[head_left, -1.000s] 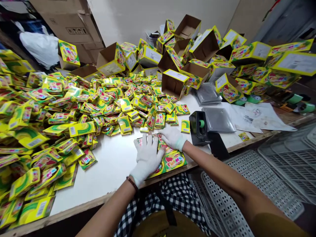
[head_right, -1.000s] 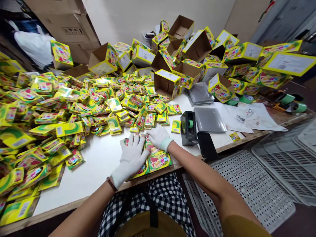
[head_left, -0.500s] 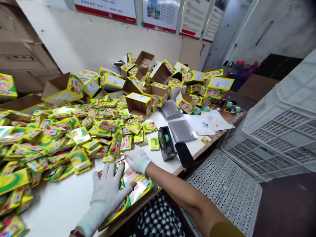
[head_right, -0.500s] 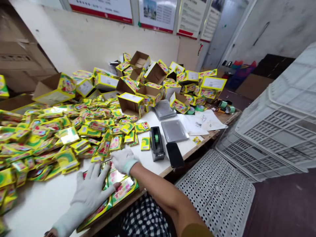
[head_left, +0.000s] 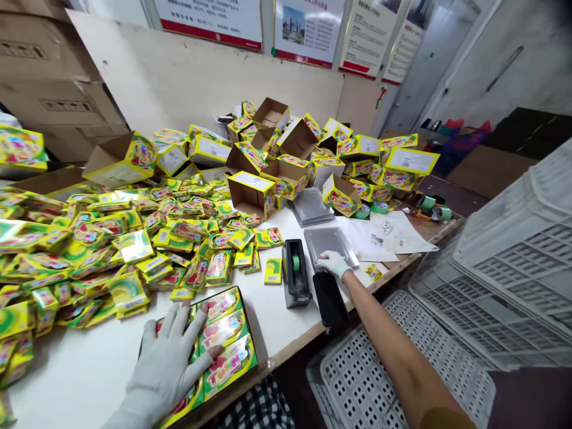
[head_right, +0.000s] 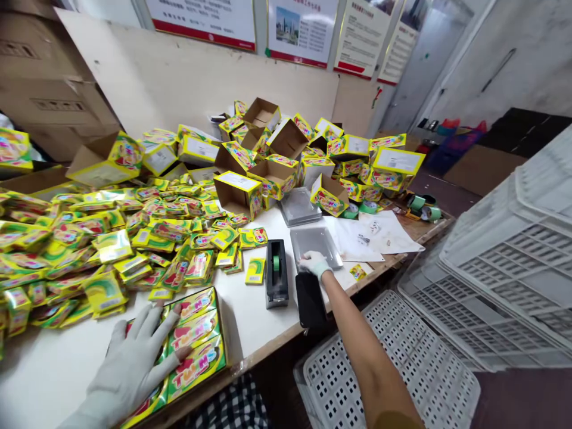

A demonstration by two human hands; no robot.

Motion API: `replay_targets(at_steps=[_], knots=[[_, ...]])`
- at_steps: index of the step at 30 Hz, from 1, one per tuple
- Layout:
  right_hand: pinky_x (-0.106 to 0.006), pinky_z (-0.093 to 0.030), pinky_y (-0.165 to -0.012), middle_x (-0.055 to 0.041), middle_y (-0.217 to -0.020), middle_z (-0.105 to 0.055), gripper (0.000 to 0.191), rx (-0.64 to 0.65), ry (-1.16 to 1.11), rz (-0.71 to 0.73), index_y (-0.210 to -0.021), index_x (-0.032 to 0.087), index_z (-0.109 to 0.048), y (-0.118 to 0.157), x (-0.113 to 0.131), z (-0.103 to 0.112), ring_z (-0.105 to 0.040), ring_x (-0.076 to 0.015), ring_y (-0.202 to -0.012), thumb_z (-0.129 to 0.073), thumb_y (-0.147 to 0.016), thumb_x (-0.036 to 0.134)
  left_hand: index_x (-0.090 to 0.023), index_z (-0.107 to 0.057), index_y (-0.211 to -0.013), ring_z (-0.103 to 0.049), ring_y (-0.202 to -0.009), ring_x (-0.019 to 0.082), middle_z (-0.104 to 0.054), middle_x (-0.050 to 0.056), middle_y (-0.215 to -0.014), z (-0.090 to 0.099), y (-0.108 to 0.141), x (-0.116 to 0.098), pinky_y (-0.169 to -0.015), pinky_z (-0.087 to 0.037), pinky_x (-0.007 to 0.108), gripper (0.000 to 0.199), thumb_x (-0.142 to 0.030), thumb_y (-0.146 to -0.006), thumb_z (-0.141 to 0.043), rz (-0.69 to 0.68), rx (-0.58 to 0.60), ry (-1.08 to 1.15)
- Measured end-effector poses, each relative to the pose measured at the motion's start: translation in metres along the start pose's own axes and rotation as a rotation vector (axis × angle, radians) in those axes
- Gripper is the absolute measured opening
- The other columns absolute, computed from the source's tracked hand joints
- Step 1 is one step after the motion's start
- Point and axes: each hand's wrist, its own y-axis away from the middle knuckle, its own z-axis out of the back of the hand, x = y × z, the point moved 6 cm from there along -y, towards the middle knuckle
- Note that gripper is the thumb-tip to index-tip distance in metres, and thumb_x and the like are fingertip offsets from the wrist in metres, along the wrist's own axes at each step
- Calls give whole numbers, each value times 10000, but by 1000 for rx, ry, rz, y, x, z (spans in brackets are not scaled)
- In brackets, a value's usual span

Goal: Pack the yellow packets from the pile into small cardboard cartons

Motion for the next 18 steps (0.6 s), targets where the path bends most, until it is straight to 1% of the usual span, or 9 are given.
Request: replay_targets(at_steps=[2, 4, 7, 10, 14, 18], knots=[[-306, -535, -698, -44, -951, -646, 265, 48, 5, -20, -1009, 119, -632, -4, -6, -7, -623, -152, -790, -609, -906, 363, -173, -566, -1322, -314, -1349, 419, -405, 239, -1452, 2, -1, -1, -1017, -281, 584, 760, -707, -802, -420, -1, 13, 2], [-341, -549, -760, -57, -1065, -627, 286, 82, 2, -32, -1094, 134, -614, -7, -8, -9, -626, -183, -889, -579, -930, 366, -163, -566, -1323, -312, -1351, 424, -410, 243, -1447, 4, -1, -2, -1022, -278, 589, 760, -700, -804, -427, -2, 19, 3], [-372, -547, -812, -75, -1148, -604, 312, 124, 1, -45, -1154, 140, -597, -9, -12, -6, -616, -212, -967, -580, -931, 357, -153, -544, -1343, -313, -1350, 430, -414, 246, -1442, 6, -2, -3, -1029, -268, 600, 764, -688, -807, -439, -6, 22, 14], [-371, -548, -813, -78, -1157, -602, 308, 167, 10, -63, -1161, 144, -594, -11, -17, -8, -616, -211, -973, -582, -931, 349, -150, -539, -1347, -318, -1345, 432, -426, 242, -1432, 6, -1, -4, -1033, -268, 603, 766, -685, -804, -450, -1, 25, 30], [-349, -558, -766, -78, -1119, -614, 292, 217, 20, -95, -1151, 138, -591, -16, -21, -15, -626, -182, -918, -585, -932, 330, -155, -541, -1343, -331, -1335, 424, -439, 234, -1422, 6, -1, -5, -1030, -277, 602, 764, -691, -809, -437, 6, 40, 30], [-307, -558, -705, -66, -1044, -633, 267, 224, 5, -117, -1100, 125, -607, -17, -22, -18, -632, -157, -842, -591, -929, 329, -151, -544, -1340, -332, -1332, 424, -439, 237, -1419, 7, -1, -5, -1033, -268, 606, 757, -685, -815, -431, 8, 41, 24]])
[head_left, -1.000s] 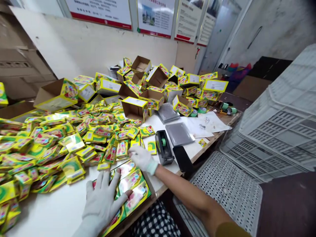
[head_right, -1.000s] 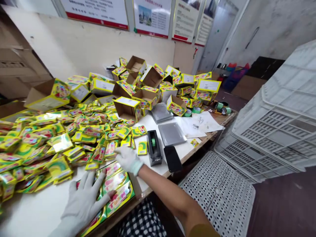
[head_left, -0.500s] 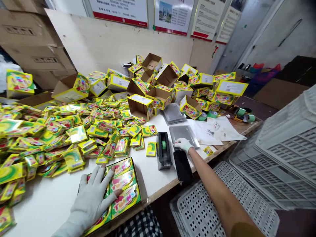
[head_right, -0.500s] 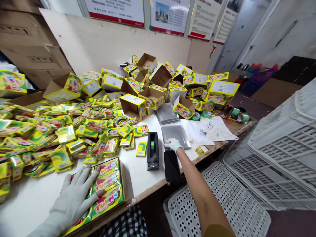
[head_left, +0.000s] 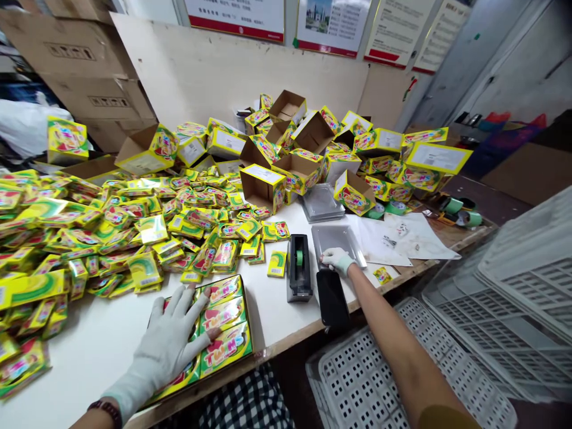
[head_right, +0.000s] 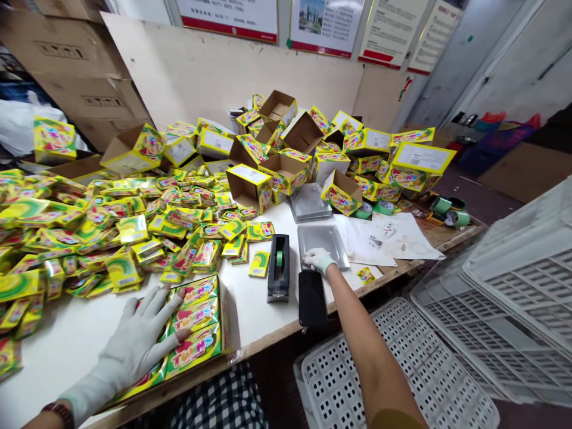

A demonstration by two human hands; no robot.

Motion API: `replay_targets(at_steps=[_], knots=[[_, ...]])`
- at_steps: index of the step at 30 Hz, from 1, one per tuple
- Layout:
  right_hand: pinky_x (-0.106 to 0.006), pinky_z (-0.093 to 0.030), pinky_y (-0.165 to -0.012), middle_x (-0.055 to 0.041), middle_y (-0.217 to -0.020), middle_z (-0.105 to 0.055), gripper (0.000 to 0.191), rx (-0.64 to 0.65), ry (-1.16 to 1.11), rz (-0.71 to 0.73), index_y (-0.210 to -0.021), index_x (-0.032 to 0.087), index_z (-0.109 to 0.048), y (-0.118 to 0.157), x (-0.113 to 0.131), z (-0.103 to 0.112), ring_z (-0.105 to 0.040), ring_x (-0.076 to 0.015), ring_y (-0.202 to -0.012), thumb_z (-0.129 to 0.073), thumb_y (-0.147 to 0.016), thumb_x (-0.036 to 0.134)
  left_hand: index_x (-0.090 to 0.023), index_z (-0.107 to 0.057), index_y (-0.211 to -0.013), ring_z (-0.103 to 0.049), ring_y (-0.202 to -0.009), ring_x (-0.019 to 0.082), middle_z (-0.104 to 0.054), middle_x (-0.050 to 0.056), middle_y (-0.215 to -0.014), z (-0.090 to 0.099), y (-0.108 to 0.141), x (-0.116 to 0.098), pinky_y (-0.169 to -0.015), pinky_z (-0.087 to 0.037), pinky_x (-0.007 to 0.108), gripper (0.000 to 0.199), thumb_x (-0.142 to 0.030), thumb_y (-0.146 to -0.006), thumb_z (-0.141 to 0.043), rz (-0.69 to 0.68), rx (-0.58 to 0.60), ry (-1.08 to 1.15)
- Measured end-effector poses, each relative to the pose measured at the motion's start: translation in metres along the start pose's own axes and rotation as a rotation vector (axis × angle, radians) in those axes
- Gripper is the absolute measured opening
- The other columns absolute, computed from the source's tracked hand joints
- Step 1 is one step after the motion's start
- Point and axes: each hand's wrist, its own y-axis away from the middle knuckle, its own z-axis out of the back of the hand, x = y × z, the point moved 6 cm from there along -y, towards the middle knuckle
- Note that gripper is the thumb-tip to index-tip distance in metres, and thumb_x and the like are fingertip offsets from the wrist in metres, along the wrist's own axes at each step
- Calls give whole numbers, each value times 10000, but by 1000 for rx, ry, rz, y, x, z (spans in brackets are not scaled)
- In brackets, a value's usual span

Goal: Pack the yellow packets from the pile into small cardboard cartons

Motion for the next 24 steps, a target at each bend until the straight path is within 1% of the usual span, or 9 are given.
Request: replay_targets(at_steps=[6, 8, 12, 18, 24], knots=[[-243, -532, -596, -21, -859, -647, 240, -33, -20, -19, -971, 111, -628, 7, 5, -1, -612, -104, -672, -583, -936, 344, -169, -549, -1334, -320, -1342, 420, -439, 227, -1426, 0, 2, 1, -1041, -252, 607, 763, -704, -802, -432, 9, -11, 14], [-233, -524, -580, -17, -842, -645, 239, -48, -20, -25, -957, 111, -629, 10, 9, -2, -605, -98, -653, -583, -936, 345, -176, -535, -1349, -311, -1349, 416, -425, 221, -1441, 1, 3, 1, -1040, -253, 602, 772, -710, -802, -427, 15, -9, 21], [-241, -532, -605, -40, -933, -647, 226, -80, -19, -45, -1015, 120, -627, 18, 20, -7, -616, -113, -717, -591, -930, 326, -161, -524, -1364, -309, -1345, 433, -416, 242, -1439, 5, 4, 1, -1028, -253, 601, 789, -713, -813, -407, 26, -38, 50], [-284, -553, -679, -64, -1037, -636, 243, -119, -11, -68, -1089, 135, -612, 29, 32, -14, -628, -142, -814, -585, -933, 319, -165, -525, -1367, -306, -1337, 438, -478, 241, -1368, 10, 7, 2, -1028, -235, 611, 803, -727, -810, -390, 35, -77, 85], [-303, -555, -725, -68, -1084, -627, 229, -121, 15, -93, -1105, 163, -612, 28, 33, -18, -628, -159, -876, -581, -935, 314, -178, -557, -1340, -316, -1326, 441, -477, 228, -1384, 11, 9, 5, -1041, -209, 620, 805, -745, -789, -408, 56, -99, 169]])
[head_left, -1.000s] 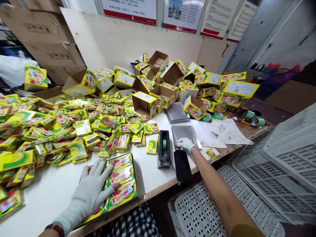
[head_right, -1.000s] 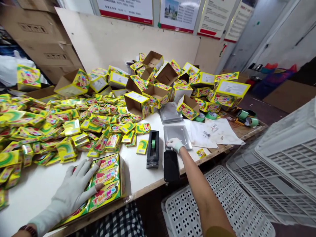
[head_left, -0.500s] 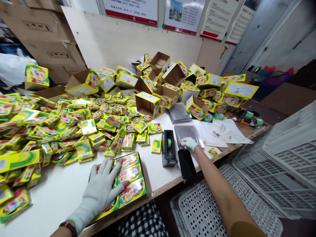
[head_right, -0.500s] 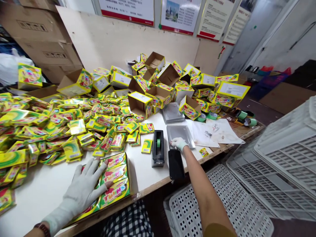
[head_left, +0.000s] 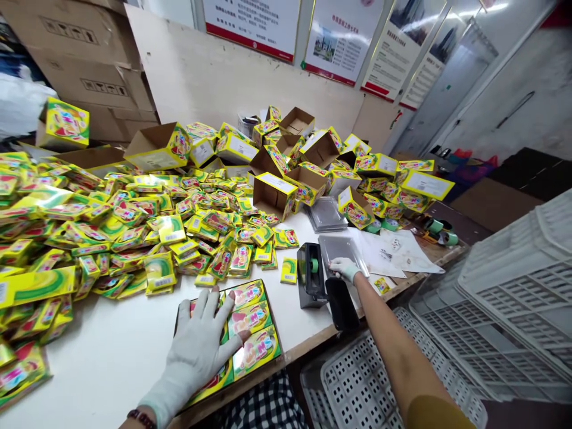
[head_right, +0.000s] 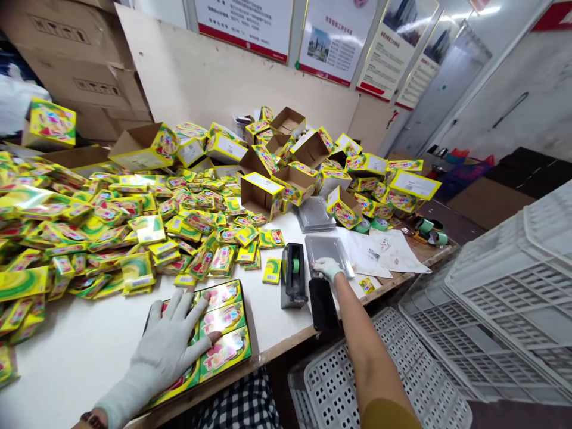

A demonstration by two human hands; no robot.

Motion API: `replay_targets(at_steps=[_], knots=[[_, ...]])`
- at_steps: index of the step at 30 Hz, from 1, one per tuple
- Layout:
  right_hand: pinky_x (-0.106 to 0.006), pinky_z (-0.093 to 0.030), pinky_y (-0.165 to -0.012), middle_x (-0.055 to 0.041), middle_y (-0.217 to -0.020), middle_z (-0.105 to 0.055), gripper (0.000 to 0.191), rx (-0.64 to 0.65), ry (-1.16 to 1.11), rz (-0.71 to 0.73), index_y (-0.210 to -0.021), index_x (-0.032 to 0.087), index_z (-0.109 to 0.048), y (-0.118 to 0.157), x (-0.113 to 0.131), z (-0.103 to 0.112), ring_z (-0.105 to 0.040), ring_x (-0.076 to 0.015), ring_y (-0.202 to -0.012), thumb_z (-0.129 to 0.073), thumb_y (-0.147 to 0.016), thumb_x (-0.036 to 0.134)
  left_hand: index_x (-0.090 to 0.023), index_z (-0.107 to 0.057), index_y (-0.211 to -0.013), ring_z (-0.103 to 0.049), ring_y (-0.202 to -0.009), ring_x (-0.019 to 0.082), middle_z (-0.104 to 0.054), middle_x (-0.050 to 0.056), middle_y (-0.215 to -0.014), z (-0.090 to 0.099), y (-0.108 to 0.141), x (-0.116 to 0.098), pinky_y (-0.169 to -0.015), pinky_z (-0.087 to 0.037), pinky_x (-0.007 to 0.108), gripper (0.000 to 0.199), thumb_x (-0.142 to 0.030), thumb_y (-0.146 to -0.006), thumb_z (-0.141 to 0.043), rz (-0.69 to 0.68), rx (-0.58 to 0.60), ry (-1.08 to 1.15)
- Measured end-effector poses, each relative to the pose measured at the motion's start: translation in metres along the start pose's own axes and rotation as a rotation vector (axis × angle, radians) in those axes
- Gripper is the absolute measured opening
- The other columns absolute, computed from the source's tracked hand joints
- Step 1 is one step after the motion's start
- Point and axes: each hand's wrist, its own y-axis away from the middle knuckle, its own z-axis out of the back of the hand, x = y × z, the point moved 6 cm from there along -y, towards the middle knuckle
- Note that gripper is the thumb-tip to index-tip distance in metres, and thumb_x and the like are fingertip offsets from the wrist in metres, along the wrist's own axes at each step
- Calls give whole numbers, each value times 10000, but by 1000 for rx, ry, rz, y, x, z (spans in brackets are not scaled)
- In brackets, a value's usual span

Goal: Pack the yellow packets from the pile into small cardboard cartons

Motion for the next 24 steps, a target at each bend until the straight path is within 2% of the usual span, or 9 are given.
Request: replay_targets(at_steps=[7, 11, 14, 18, 24], knots=[[-290, -553, -697, -66, -1061, -630, 233, 49, -27, -47, -1100, 153, -609, -21, -21, -3, -626, -147, -840, -580, -936, 315, -181, -552, -1344, -320, -1324, 436, -443, 238, -1411, -4, 2, 2, -1036, -210, 624, 809, -753, -799, -375, -3, 4, -30], [-225, -516, -566, -20, -871, -624, 223, 95, -62, -60, -1025, 120, -605, -38, -36, -4, -587, -93, -652, -568, -945, 325, -162, -546, -1348, -306, -1328, 448, -431, 253, -1413, -4, 1, 1, -1023, -218, 628, 812, -744, -811, -364, -11, 8, -53], [-162, -414, -434, 30, -712, -570, 213, 118, -105, -50, -957, 114, -596, -48, -44, -4, -483, -46, -488, -552, -956, 322, -158, -548, -1345, -298, -1330, 459, -435, 258, -1405, -4, 0, 1, -1012, -225, 631, 807, -738, -815, -364, -17, 4, -60], [-134, -298, -352, 67, -606, -503, 189, 121, -176, -16, -901, 117, -574, -57, -47, -8, -415, -29, -408, -543, -960, 294, -167, -547, -1346, -323, -1313, 455, -448, 254, -1393, -3, 1, 0, -1001, -243, 624, 801, -738, -814, -366, -24, 0, -66], [-127, -290, -346, 86, -575, -460, 172, 104, -251, 31, -861, 124, -550, -69, -43, -13, -408, -25, -396, -555, -951, 270, -162, -547, -1348, -306, -1333, 451, -441, 255, -1402, -3, 0, 0, -1007, -249, 617, 804, -736, -814, -369, -22, -6, -76]])
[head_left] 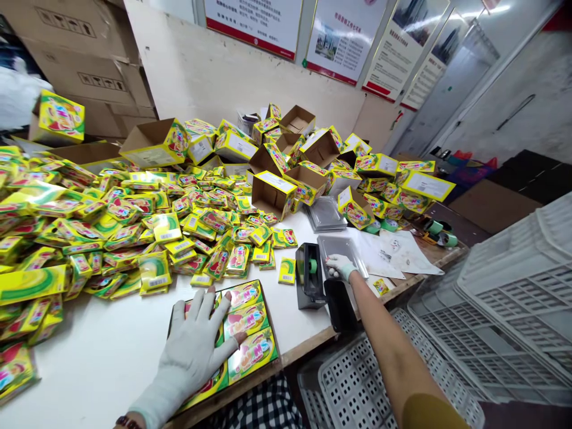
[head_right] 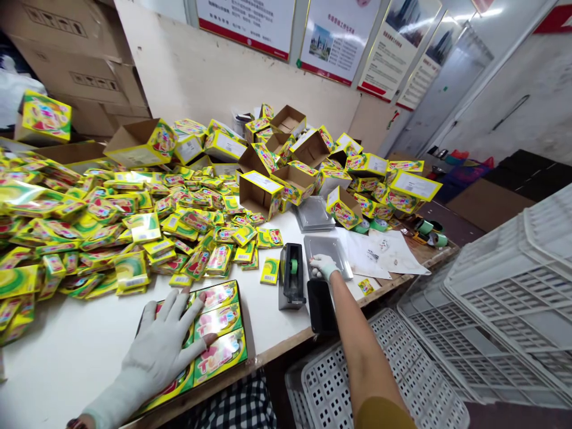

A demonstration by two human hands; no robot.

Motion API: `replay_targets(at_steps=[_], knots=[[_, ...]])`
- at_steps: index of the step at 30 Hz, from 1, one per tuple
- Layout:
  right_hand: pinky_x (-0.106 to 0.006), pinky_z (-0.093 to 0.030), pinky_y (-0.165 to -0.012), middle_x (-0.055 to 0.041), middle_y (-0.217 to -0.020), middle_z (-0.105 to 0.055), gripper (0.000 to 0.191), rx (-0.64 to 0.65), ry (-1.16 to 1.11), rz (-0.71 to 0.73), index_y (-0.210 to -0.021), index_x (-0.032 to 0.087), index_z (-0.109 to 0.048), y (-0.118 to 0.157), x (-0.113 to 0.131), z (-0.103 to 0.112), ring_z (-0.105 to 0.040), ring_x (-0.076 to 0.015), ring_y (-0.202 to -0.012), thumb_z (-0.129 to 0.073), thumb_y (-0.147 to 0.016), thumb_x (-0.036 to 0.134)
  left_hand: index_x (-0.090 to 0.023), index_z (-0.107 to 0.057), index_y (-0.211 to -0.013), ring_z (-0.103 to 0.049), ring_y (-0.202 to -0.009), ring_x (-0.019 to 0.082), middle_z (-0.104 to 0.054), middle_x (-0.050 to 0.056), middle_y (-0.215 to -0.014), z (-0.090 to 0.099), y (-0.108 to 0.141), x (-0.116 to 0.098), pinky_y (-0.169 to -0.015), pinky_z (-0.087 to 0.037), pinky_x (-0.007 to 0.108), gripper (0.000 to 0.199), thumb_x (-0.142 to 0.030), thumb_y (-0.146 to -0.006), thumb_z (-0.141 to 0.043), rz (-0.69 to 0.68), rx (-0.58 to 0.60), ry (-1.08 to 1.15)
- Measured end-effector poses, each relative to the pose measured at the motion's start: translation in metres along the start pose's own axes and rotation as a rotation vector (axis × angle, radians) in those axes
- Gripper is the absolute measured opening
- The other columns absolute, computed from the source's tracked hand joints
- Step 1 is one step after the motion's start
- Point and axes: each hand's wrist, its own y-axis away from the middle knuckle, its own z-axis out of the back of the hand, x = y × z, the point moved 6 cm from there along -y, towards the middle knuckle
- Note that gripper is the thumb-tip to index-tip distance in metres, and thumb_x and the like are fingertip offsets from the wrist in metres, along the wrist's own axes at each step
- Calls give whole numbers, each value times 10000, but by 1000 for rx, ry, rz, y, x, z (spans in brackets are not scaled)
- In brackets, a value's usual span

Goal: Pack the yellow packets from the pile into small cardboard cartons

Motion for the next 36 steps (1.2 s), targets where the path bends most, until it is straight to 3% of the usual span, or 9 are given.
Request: replay_targets(at_steps=[14, 19, 23, 26, 27, 29, 32, 34, 36], knots=[[-193, -458, -488, 23, -728, -578, 243, -54, 344, 9, -950, 119, -595, 26, 29, -6, -516, -63, -527, -536, -962, 354, -159, -541, -1355, -325, -1313, 468, -445, 271, -1395, -2, -2, 0, -998, -251, 628, 816, -741, -803, -390, -4, 5, 16], [-281, -519, -660, -26, -893, -622, 246, -149, 582, 136, -979, 131, -610, 64, 77, -14, -595, -124, -728, -568, -936, 369, -152, -529, -1361, -322, -1321, 463, -453, 261, -1389, -2, 0, -1, -1007, -248, 633, 806, -723, -804, -412, 8, 12, 69], [-297, -483, -723, -64, -946, -617, 199, -222, 707, 298, -987, 133, -601, 109, 132, 0, -583, -152, -809, -558, -927, 317, -155, -527, -1349, -330, -1345, 428, -457, 215, -1415, -6, -3, 11, -1050, -235, 640, 753, -683, -823, -422, 88, 69, 210], [-263, -434, -720, -71, -897, -617, 119, -203, 779, 437, -963, 147, -593, 160, 175, 12, -556, -148, -797, -527, -906, 228, -144, -376, -1442, -374, -1355, 335, -424, 169, -1465, 26, -20, 24, -1084, -323, 533, 711, -591, -889, -381, 123, 33, 446], [-251, -425, -708, -42, -858, -609, 104, -145, 798, 506, -956, 168, -585, 179, 190, 9, -545, -137, -764, -516, -903, 225, -150, -305, -1475, -358, -1375, 306, -382, 150, -1500, 49, -28, 27, -1108, -325, 485, 719, -568, -896, -394, 99, -41, 523], [-230, -421, -630, -4, -764, -570, 113, 196, 738, 701, -927, 169, -551, 221, 216, -13, -518, -110, -649, -480, -921, 256, -190, -248, -1499, -295, -1413, 302, -295, 112, -1553, 106, -44, 31, -1150, -274, 483, 749, -542, -875, -467, 3, -241, 580], [-210, -434, -549, 3, -749, -543, 237, 751, 407, 611, -907, 153, -535, 264, 233, -55, -517, -92, -593, -587, -881, 382, -221, -255, -1495, -356, -1371, 342, -347, 104, -1518, 168, -59, 34, -1091, -356, 522, 888, -541, -758, -634, -120, -311, 703], [-204, -428, -498, 10, -712, -536, 321, 931, 234, 519, -869, 151, -538, 269, 234, -85, -510, -88, -553, -673, -808, 435, -201, -408, -1409, -580, -1144, 303, -554, 112, -1312, 175, -59, 36, -913, -516, 462, 768, -499, -748, -662, -116, -148, 902], [-196, -420, -471, 20, -688, -543, 361, 922, 100, 509, -858, 159, -535, 252, 229, -112, -505, -81, -519, -716, -756, 454, -160, -547, -1245, -663, -761, 193, -665, 74, -969, 160, -47, 41, -654, -564, 332, 537, -447, -798, -626, 8, 16, 1118]])
